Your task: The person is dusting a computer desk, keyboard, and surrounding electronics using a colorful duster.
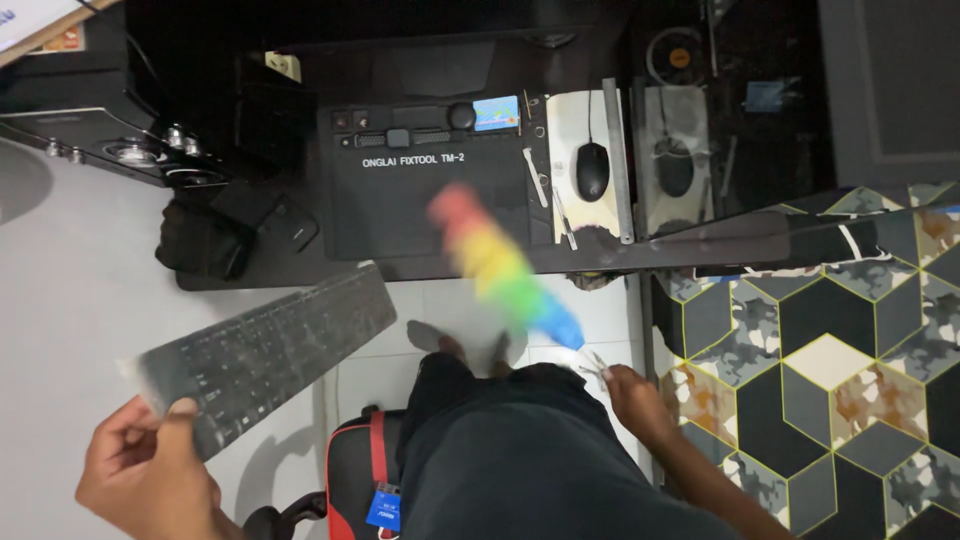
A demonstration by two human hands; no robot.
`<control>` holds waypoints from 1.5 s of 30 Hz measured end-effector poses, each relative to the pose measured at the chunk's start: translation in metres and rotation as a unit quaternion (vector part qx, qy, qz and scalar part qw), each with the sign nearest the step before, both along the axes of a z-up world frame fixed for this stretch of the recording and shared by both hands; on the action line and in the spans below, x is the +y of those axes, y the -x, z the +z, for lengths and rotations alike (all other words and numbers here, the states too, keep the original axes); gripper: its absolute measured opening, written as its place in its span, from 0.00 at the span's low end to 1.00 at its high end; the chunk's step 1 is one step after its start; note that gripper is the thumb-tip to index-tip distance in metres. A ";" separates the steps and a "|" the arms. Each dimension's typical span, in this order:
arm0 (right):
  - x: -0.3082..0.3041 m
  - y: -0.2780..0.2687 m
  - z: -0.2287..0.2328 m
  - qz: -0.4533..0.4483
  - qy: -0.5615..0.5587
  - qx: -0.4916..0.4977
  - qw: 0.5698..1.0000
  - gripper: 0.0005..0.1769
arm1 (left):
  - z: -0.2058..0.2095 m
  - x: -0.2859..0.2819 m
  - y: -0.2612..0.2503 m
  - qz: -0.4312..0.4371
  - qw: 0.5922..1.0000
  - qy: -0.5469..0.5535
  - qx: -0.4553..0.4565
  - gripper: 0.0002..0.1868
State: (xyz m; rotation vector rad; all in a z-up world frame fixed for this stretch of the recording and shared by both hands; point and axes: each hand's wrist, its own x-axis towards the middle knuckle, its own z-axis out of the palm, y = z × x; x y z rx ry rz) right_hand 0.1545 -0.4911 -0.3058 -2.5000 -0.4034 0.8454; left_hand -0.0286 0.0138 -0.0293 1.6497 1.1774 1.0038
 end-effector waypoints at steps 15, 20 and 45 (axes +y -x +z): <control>0.116 -0.043 -0.027 0.269 -0.120 -0.084 0.952 0.13 | -0.039 -0.001 0.105 0.066 0.998 -0.012 0.015 0.10; 0.152 -0.097 -0.076 0.177 -0.160 -0.119 0.964 0.14 | -0.038 -0.012 0.118 0.097 0.995 -0.006 0.008 0.10; 0.193 -0.131 -0.034 0.192 -0.100 -0.008 0.976 0.16 | -0.035 -0.007 0.084 0.081 0.997 -0.004 -0.007 0.12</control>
